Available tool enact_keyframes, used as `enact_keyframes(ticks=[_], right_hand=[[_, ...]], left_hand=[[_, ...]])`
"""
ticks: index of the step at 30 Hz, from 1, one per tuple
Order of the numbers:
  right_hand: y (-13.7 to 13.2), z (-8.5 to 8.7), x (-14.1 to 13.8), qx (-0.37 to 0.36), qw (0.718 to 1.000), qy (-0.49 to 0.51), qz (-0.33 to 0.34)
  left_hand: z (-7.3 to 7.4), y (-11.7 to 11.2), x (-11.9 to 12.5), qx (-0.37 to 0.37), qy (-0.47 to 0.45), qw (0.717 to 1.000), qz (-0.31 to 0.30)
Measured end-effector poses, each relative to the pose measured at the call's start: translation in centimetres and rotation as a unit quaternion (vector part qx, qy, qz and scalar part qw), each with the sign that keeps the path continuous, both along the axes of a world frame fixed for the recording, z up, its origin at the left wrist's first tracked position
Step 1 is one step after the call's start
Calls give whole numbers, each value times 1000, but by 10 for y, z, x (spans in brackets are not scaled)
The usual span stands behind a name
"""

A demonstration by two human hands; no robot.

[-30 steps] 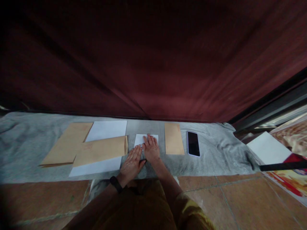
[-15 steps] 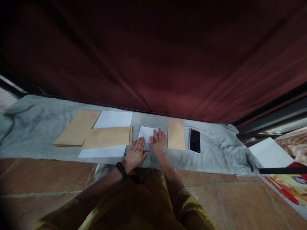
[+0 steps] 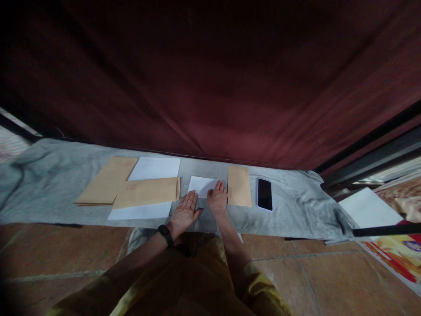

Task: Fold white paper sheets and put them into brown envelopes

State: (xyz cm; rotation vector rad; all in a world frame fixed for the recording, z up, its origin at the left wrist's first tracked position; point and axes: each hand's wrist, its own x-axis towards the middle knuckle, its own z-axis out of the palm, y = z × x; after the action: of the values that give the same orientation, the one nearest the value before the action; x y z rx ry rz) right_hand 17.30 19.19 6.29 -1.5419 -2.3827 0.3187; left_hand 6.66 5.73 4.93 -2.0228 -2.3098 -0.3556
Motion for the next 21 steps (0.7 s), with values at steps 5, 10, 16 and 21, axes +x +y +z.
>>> enact_keyframes(ticks=[5,10,16,21], right_hand=[[10,17,-3,-83,995,18,-47],[15,22,-3,-133,985,57,-89],[16,16,5,-159,975,110,-107],[17,9,10,-183,957,199,-106]], left_hand=[[-6,-1,-2,17,-6,1000,-1],[-10,-2,-4,34,-12,999,2],[-9,-3,-5,46,-24,999,-2],[-7,-4,-4,37,-30,999,1]])
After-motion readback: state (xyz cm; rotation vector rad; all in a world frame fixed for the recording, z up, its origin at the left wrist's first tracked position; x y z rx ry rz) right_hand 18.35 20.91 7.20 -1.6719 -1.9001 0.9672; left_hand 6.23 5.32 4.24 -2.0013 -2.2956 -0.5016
